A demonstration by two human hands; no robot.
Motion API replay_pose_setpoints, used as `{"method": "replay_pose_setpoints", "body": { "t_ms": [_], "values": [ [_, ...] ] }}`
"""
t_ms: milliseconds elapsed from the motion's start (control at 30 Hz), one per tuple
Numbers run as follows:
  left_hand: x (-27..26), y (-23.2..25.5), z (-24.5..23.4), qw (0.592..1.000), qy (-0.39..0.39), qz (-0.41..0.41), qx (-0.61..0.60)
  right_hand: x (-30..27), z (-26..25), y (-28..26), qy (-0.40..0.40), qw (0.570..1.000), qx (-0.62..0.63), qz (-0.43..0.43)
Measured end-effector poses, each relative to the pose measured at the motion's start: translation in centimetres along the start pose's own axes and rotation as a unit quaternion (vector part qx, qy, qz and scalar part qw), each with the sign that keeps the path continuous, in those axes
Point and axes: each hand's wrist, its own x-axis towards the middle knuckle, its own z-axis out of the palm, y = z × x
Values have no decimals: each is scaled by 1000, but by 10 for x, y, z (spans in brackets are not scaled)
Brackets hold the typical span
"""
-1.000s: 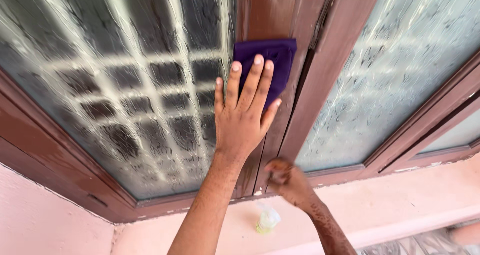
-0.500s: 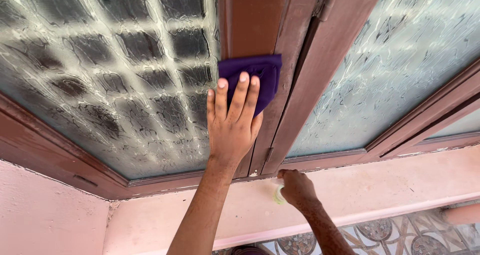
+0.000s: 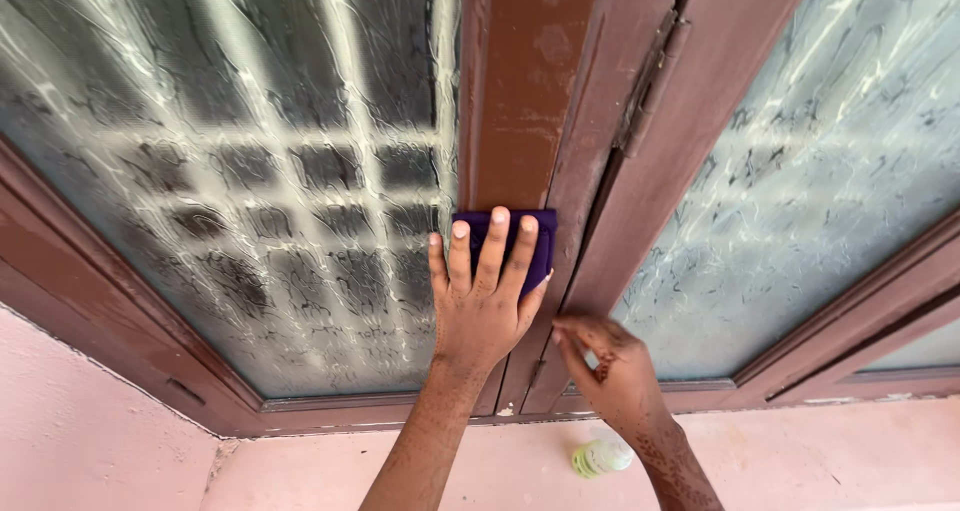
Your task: The person cleans a glass window by spraying it with liquid and wiping the glass and wooden frame with a purple cloth.
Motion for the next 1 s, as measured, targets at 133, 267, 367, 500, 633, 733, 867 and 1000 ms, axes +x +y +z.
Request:
{"method": "replay_pose_setpoints", "body": {
  "t_ms": [133, 267, 367, 500, 633, 733, 867, 1000],
  "values": [
    [9, -10, -8, 1000, 9, 18, 0, 19, 4, -53, 314, 827, -85, -458],
    [0, -12, 0, 1000, 9, 12, -5, 45, 18, -61, 342, 812, -83, -467],
    [-27, -16, 14, 999, -10, -11, -35, 50, 21, -54, 308, 822, -70, -474],
    [-72, -16, 24, 999, -15, -16, -32, 63, 10, -46, 306, 792, -130, -512],
    [-61, -14, 24, 998, -11, -33, -47, 86, 17, -32, 340, 759, -161, -532],
    [-16, -15, 5, 998, 5, -45, -48, 95, 21, -20, 316, 754, -91, -569],
    [47, -13, -16, 998, 18, -45, -51, 97, 27, -13, 328, 735, -119, -581],
    [48, -15, -15, 998, 29, -24, -59, 97, 29, -11, 337, 730, -145, -577]
  ]
}}
